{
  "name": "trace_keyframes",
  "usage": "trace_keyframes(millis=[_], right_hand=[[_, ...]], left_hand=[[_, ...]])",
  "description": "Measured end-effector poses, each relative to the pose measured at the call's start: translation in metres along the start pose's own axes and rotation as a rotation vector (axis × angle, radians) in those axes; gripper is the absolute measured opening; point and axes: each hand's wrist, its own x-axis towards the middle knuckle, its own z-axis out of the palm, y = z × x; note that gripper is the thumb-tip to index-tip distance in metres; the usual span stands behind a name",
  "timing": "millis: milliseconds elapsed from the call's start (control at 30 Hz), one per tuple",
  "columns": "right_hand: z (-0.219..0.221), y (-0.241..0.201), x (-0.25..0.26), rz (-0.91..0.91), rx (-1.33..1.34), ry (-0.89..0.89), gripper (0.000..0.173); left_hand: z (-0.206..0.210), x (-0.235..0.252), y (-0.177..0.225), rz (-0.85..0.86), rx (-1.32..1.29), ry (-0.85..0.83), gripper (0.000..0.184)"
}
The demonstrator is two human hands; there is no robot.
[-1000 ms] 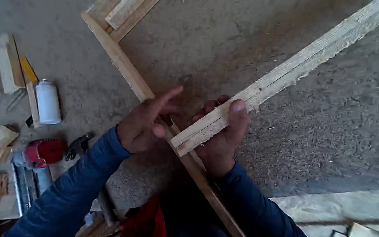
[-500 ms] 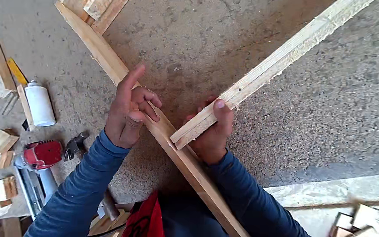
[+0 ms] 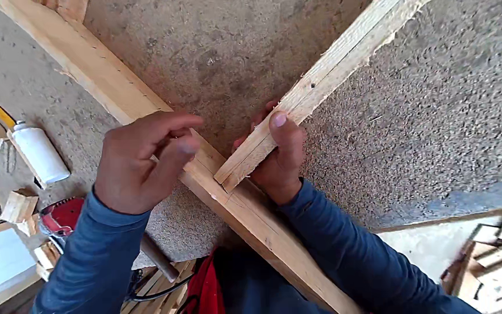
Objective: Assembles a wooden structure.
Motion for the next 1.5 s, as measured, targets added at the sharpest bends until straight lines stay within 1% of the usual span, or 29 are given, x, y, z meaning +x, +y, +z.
trace_keyframes(millis=[33, 100, 167, 200, 267, 333, 400, 500, 633, 733, 800, 833, 900, 933, 967, 1033, 1133, 1167, 1267, 1367, 1500], right_hand=[[0.000, 0.000, 0.000, 0.003, -0.002, -0.001, 0.050], [0.000, 0.000, 0.003, 0.001, -0.021, 0.000, 0.051], [0.000, -0.001, 0.006, -0.014, -0.041, 0.018, 0.050], [0.001, -0.001, 0.006, -0.025, -0.043, 0.030, 0.049], [0.003, -0.001, 0.007, -0.038, -0.050, 0.037, 0.049], [0.003, 0.000, 0.007, -0.048, -0.062, 0.039, 0.050], [0.006, 0.001, 0.008, -0.055, -0.057, 0.061, 0.049], [0.008, 0.001, 0.007, -0.057, -0.085, 0.096, 0.060], [0.013, -0.002, 0.006, -0.143, -0.132, 0.153, 0.070], [0.014, -0.003, 0.005, -0.175, -0.138, 0.199, 0.072], [0.013, -0.004, 0.005, -0.154, -0.119, 0.188, 0.075], [0.013, -0.005, 0.005, -0.135, -0.113, 0.181, 0.077], [0.010, -0.008, 0.007, -0.101, -0.117, 0.155, 0.078], [0.009, -0.009, 0.008, -0.089, -0.128, 0.139, 0.077], [0.007, -0.011, 0.008, -0.074, -0.147, 0.120, 0.075], [0.006, -0.021, 0.005, -0.002, -0.178, 0.076, 0.078], [0.006, -0.047, -0.003, 0.157, -0.270, 0.073, 0.082], [0.006, -0.052, -0.006, 0.171, -0.330, 0.073, 0.084], [-0.003, -0.052, -0.009, 0.074, -0.397, -0.028, 0.093], [-0.015, -0.041, 0.004, -0.003, -0.356, -0.130, 0.081], [-0.016, -0.040, 0.006, -0.013, -0.338, -0.170, 0.079]], left_hand=[[-0.006, 0.010, 0.008, -0.049, 0.097, -0.108, 0.043], [-0.009, 0.034, 0.018, -0.088, 0.236, -0.335, 0.040], [-0.004, 0.056, 0.019, -0.132, 0.206, -0.562, 0.038], [-0.001, 0.062, 0.016, -0.155, 0.148, -0.617, 0.032], [0.002, 0.063, 0.012, -0.190, 0.113, -0.610, 0.027], [0.007, 0.058, 0.012, -0.205, 0.133, -0.538, 0.025], [0.011, 0.055, 0.011, -0.178, 0.150, -0.461, 0.025], [0.015, 0.052, 0.011, -0.126, 0.185, -0.389, 0.026], [0.017, 0.050, 0.011, -0.124, 0.184, -0.357, 0.025], [0.018, 0.051, 0.011, -0.143, 0.198, -0.347, 0.025], [0.017, 0.051, 0.013, -0.168, 0.227, -0.389, 0.029], [0.016, 0.055, 0.015, -0.191, 0.267, -0.454, 0.033], [0.014, 0.067, 0.021, -0.291, 0.304, -0.663, 0.042], [0.015, 0.075, 0.022, -0.349, 0.223, -0.770, 0.044], [0.017, 0.082, 0.022, -0.395, 0.085, -0.854, 0.046], [0.023, 0.091, 0.022, -0.468, -0.149, -0.934, 0.052], [0.027, 0.091, 0.019, -0.443, -0.274, -0.909, 0.048], [0.027, 0.090, 0.019, -0.438, -0.303, -0.892, 0.046], [0.026, 0.089, 0.020, -0.444, -0.320, -0.867, 0.041], [0.029, 0.089, 0.018, -0.442, -0.245, -0.829, 0.045], [0.029, 0.087, 0.013, -0.401, -0.245, -0.814, 0.050]])
